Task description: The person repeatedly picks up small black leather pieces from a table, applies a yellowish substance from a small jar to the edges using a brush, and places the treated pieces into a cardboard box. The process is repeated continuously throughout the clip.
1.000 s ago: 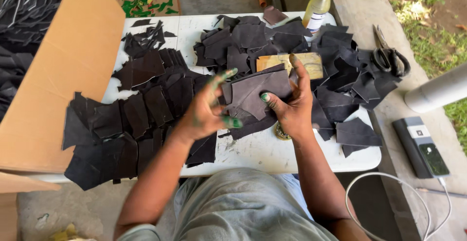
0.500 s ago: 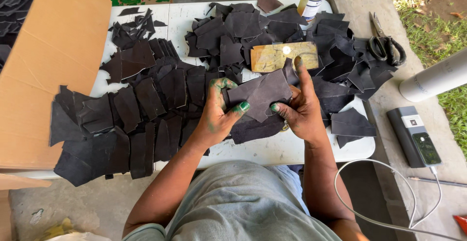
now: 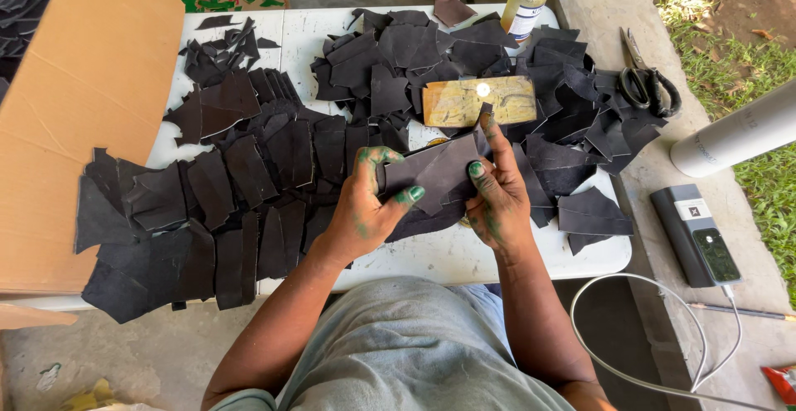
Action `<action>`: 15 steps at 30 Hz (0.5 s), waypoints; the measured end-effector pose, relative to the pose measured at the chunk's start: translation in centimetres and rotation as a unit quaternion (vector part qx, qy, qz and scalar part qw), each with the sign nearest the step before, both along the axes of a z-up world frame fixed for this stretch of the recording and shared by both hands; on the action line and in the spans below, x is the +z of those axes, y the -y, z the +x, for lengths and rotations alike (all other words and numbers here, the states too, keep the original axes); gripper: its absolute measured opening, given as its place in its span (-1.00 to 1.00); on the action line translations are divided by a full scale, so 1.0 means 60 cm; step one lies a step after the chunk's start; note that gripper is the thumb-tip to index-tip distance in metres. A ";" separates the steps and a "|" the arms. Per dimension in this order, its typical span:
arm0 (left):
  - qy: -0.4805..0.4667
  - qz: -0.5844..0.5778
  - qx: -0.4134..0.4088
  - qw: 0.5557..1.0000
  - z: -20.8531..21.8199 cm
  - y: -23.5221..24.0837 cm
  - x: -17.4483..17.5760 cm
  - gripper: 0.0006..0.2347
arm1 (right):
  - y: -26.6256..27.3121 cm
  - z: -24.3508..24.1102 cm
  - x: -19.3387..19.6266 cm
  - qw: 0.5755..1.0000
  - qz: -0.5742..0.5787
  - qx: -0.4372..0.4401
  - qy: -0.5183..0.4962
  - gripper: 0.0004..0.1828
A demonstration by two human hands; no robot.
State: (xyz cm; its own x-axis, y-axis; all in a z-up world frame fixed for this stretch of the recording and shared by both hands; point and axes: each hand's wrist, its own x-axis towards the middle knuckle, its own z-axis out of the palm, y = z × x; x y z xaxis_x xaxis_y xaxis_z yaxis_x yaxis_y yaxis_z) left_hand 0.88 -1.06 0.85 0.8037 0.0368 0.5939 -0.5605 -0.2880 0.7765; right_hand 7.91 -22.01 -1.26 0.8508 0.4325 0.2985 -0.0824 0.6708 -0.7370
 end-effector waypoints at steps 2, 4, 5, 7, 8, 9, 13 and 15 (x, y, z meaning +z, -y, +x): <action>-0.062 -0.066 0.011 0.996 0.001 0.004 0.001 -0.72 | 0.000 -0.003 -0.002 1.000 -0.003 -0.005 0.024 -0.22; -0.113 -0.104 0.021 0.988 0.003 0.002 0.000 -0.77 | 0.002 -0.004 -0.003 0.999 -0.019 -0.018 0.037 -0.22; -0.133 -0.108 0.024 0.985 0.006 -0.002 0.000 -0.80 | 0.003 -0.003 -0.003 0.998 -0.026 -0.020 0.052 -0.22; -0.142 -0.079 0.036 0.986 0.010 -0.012 0.000 -0.84 | 0.006 -0.001 -0.004 0.996 -0.041 -0.023 0.082 -0.21; -0.133 -0.045 0.044 0.989 0.011 -0.017 0.000 -0.85 | 0.008 0.000 -0.004 0.996 -0.039 -0.017 0.074 -0.21; -0.123 -0.011 0.053 0.991 0.012 -0.022 0.000 -0.87 | 0.010 0.000 -0.004 0.997 -0.037 -0.011 0.067 -0.20; -0.139 -0.087 -0.009 0.986 0.011 -0.031 0.002 -0.86 | 0.012 -0.002 -0.009 0.999 -0.011 0.015 0.033 -0.20; -0.145 -0.165 -0.048 0.974 0.012 -0.031 0.005 -0.84 | 0.011 -0.003 -0.013 0.999 0.002 0.005 0.038 -0.23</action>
State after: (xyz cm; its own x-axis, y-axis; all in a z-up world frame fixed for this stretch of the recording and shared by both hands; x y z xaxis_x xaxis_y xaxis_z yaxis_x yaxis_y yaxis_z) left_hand 1.57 0.78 1.18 0.9449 0.1046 0.3102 -0.3162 0.0473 0.9475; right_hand 7.71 -22.64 -2.02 0.8216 0.4393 0.3634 -0.0331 0.6732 -0.7387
